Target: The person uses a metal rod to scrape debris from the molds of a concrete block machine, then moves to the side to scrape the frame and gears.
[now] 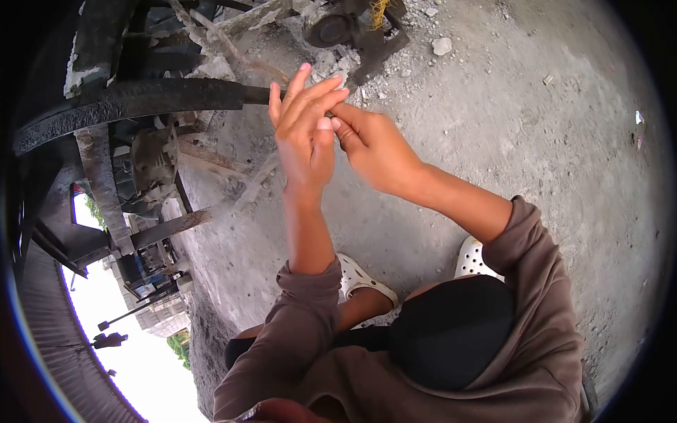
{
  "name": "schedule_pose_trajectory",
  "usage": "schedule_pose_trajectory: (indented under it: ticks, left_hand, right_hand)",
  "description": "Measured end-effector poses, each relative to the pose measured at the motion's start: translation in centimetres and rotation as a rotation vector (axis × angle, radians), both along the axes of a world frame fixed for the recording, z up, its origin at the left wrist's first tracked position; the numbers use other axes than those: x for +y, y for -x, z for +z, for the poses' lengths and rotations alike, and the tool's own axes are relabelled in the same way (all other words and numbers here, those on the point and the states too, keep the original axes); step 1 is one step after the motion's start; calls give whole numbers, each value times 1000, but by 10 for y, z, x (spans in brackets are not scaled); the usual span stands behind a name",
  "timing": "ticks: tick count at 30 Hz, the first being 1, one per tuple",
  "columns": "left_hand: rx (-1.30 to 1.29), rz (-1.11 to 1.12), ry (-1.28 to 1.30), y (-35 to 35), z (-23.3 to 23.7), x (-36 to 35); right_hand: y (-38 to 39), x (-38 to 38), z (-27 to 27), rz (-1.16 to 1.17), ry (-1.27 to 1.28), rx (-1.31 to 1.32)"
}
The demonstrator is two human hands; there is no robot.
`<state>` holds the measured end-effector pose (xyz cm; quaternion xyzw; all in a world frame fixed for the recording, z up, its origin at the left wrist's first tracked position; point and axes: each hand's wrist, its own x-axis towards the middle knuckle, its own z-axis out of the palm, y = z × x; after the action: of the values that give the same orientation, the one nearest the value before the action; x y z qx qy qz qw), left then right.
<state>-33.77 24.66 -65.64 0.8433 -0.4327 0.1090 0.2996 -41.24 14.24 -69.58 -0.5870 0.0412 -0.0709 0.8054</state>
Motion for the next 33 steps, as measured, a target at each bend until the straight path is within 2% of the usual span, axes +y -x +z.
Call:
schedule_pose_trajectory:
  ticks: [2, 4, 6, 7, 9, 10, 12, 13, 15, 16, 19, 22, 24, 27, 31, 33]
  left_hand:
    - [-89, -47, 0, 10, 7, -11]
    - [-57, -57, -42, 10, 5, -5]
    - [155, 74, -134, 8, -3, 1]
    - [146, 74, -133, 10, -4, -2]
    - [77, 23, 19, 19, -4, -11]
    - [82, 30, 9, 20, 1, -12]
    - [23, -68, -51, 20, 11, -15]
    - [19, -64, -52, 20, 9, -11]
    - [144, 73, -204, 15, 2, -3]
    - [131, 72, -204, 16, -1, -3]
    - [25, 63, -116, 22, -5, -2]
    - [41, 50, -78, 26, -6, 0]
    - [66, 25, -86, 27, -6, 2]
    - [26, -32, -20, 31, -1, 0]
    - [-10, -138, 7, 24, 10, -5]
    - [67, -66, -19, 17, -2, 3]
  right_hand:
    - [3, 20, -11, -67, -63, -41]
    - [2, 21, -12, -132, -124, -87]
    - [-5, 3, -12, 174, 13, 64]
    - [-4, -1, -10, 173, 14, 55]
    - [2, 0, -7, 70, -173, -10]
    - [5, 7, -7, 76, -183, -5]
    - [8, 22, -6, -186, -184, -93]
    - [4, 18, -12, -182, -185, -97]
    - [-12, 1, -20, 265, -61, 47]
    - [-12, -1, -18, 264, -60, 35]
    - [-8, 2, -12, 178, -142, 15]
    - [0, 6, -10, 128, -77, 18]
    - [6, 5, -4, 65, 129, 29]
    - [16, 3, 6, 59, 145, 53]
    - [16, 22, -1, -83, 31, -23]
    - [5, 28, -12, -111, -20, -53]
